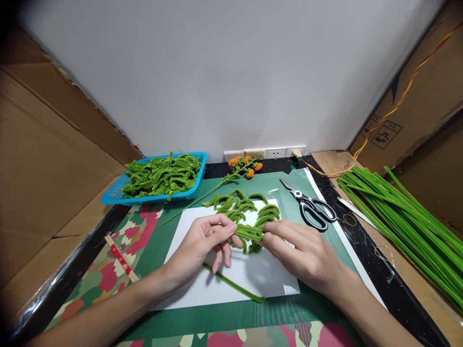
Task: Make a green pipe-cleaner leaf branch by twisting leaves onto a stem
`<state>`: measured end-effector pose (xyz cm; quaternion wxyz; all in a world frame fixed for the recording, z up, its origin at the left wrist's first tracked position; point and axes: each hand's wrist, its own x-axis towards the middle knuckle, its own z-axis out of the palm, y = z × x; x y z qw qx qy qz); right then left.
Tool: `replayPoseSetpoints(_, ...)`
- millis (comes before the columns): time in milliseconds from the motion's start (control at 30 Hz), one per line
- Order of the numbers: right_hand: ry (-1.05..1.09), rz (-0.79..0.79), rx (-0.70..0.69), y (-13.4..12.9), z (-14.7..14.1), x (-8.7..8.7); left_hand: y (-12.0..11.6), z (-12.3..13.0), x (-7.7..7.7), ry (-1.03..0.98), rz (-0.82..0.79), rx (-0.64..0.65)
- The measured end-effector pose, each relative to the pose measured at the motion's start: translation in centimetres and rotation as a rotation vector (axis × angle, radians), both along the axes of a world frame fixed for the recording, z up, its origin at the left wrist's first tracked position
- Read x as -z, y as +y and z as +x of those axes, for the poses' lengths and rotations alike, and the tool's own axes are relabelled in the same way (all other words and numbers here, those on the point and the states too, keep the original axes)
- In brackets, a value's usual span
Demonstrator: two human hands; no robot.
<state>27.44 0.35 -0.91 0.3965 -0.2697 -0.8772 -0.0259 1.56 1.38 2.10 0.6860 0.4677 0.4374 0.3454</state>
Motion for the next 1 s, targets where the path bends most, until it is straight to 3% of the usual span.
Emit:
replayPoseSetpoints(467, 0.197, 0.019, -0.001, -1.4, -0.4, -0.9, -0.4, 0.0, -1.8, 0.026, 0.056, 0.026)
replayPoseSetpoints(633, 0.185, -0.013, 0.068, -1.5, -0.4, -1.3, -0.3, -0.1, -2.0, 0.055, 0.068, 0.035)
replayPoseSetpoints(800, 0.17, 0.041, 0.028, -1.0, 0.2, -1.0, -0.2, -0.1, -2.1, 0.095, 0.07, 0.077)
replayPoseSetpoints(1000, 0.165, -0.074, 0.075, -1.7, 0.0, -1.8, -0.1, -0.2, -2.3, 0.127, 0.085, 0.092)
